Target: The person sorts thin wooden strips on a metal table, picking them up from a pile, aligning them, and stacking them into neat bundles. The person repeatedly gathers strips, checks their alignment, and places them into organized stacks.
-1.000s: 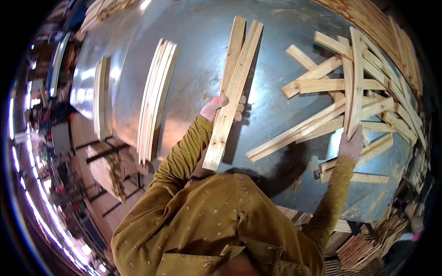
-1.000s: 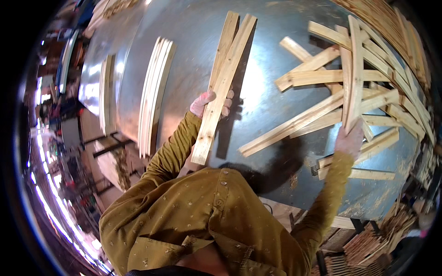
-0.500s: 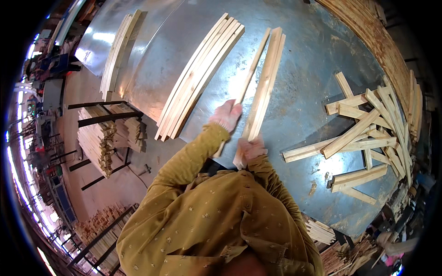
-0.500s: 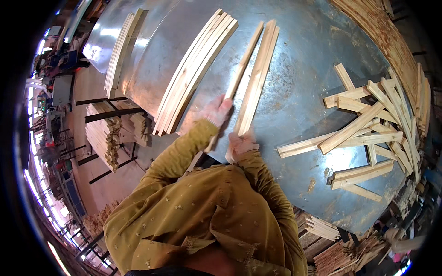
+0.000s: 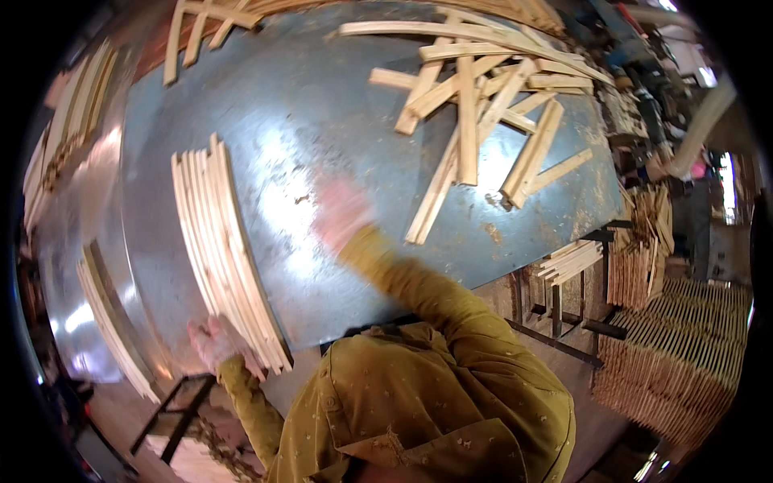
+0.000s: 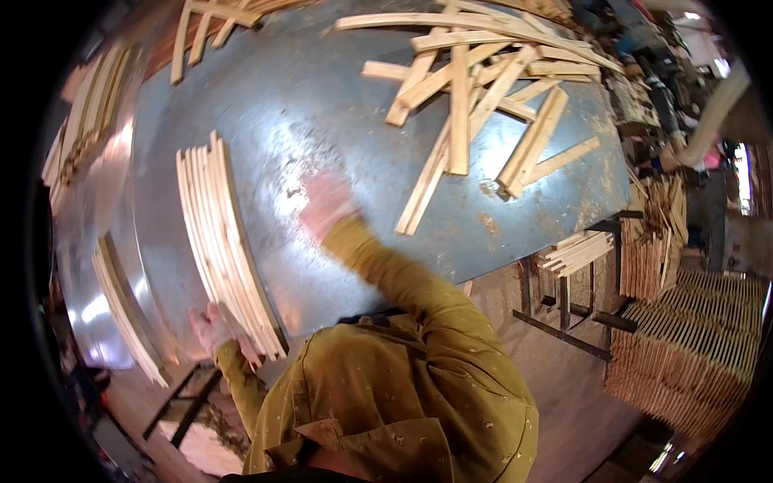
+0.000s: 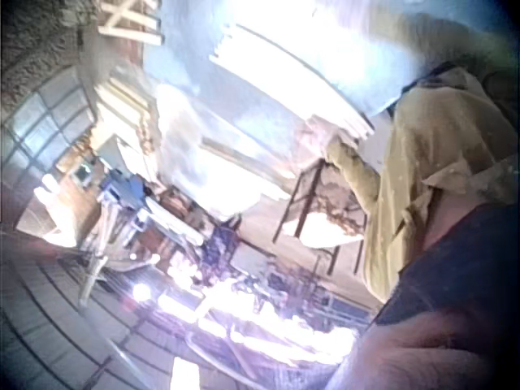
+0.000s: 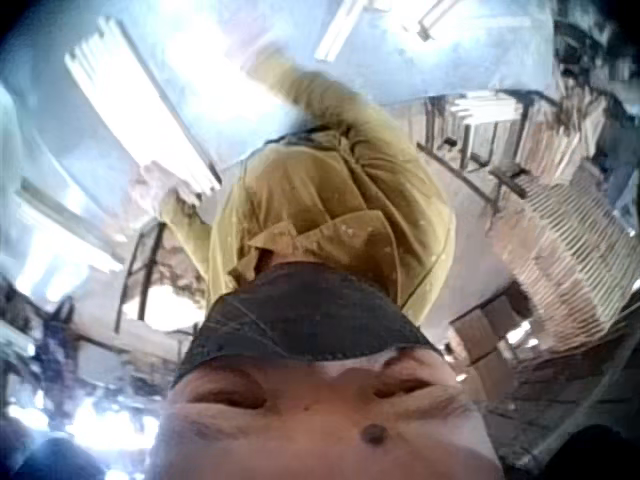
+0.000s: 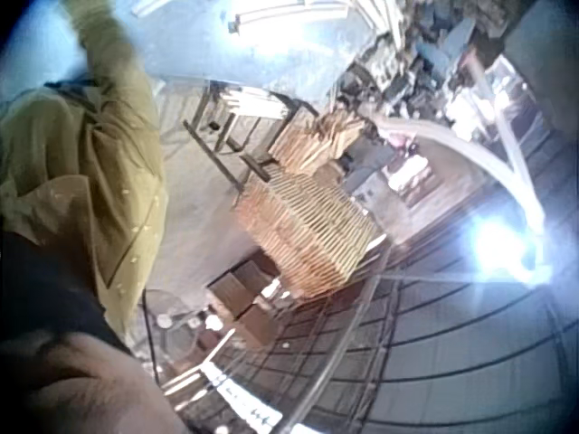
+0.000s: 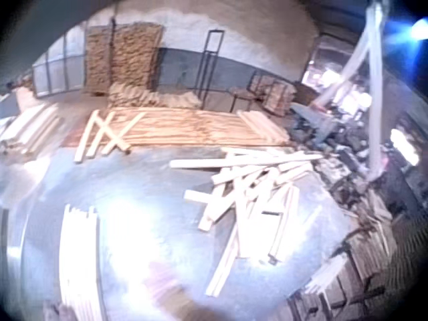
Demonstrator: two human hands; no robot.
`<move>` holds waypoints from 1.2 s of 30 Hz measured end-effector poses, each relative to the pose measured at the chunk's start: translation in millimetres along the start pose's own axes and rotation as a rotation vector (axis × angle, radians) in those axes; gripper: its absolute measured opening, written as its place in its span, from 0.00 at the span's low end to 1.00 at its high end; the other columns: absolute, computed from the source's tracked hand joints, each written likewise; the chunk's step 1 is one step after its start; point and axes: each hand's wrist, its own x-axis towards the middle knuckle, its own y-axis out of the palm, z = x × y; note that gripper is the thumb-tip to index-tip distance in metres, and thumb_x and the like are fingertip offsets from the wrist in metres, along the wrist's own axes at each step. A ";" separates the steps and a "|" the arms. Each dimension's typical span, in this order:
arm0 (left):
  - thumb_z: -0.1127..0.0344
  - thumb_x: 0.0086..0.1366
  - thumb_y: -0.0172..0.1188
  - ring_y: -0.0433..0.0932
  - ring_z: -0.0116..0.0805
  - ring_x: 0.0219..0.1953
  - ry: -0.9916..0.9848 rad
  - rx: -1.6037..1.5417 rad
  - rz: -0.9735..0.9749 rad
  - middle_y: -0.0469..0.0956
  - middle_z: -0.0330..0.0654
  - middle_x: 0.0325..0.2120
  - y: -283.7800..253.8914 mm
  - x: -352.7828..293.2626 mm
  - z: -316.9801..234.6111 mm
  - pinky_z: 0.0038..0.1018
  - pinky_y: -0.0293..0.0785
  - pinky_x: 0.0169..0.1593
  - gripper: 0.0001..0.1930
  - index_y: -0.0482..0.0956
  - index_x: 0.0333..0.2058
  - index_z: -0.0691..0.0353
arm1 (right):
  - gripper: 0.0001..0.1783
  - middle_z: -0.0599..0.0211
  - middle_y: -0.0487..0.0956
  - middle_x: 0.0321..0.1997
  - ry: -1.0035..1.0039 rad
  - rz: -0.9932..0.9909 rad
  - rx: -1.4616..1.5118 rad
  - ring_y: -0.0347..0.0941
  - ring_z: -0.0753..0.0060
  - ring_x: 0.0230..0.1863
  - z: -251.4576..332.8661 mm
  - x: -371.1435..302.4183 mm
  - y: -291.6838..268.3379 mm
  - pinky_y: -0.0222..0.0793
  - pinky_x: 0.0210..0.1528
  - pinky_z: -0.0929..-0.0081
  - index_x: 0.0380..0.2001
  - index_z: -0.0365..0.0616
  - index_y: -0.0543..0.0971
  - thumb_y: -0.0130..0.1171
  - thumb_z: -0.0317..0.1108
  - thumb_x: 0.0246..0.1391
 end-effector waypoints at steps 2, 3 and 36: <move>0.45 0.64 0.60 0.71 0.49 0.58 0.021 -0.503 0.134 0.72 0.56 0.56 3.3 2.7 -32.6 0.39 0.72 0.60 0.38 0.63 0.64 0.65 | 0.48 0.47 0.68 0.64 0.538 -0.426 -0.170 0.62 0.47 0.66 -123.7 26.1 -38.9 0.59 0.66 0.56 0.65 0.36 0.61 0.66 0.53 0.47; 0.47 0.64 0.62 0.71 0.49 0.59 0.044 -0.658 0.254 0.71 0.56 0.56 -13.0 -11.2 -71.7 0.39 0.72 0.60 0.38 0.63 0.64 0.64 | 0.51 0.43 0.71 0.60 0.641 -0.383 -0.464 0.67 0.47 0.63 -179.3 27.0 -60.4 0.63 0.64 0.55 0.68 0.36 0.55 0.64 0.50 0.48; 0.54 0.68 0.56 0.79 0.49 0.48 -0.111 0.276 0.064 0.80 0.53 0.43 -23.5 104.8 -48.6 0.34 0.75 0.49 0.27 0.64 0.62 0.55 | 0.53 0.43 0.74 0.56 0.060 0.394 -0.341 0.74 0.42 0.54 -293.8 290.8 -6.8 0.70 0.57 0.52 0.71 0.53 0.51 0.66 0.39 0.44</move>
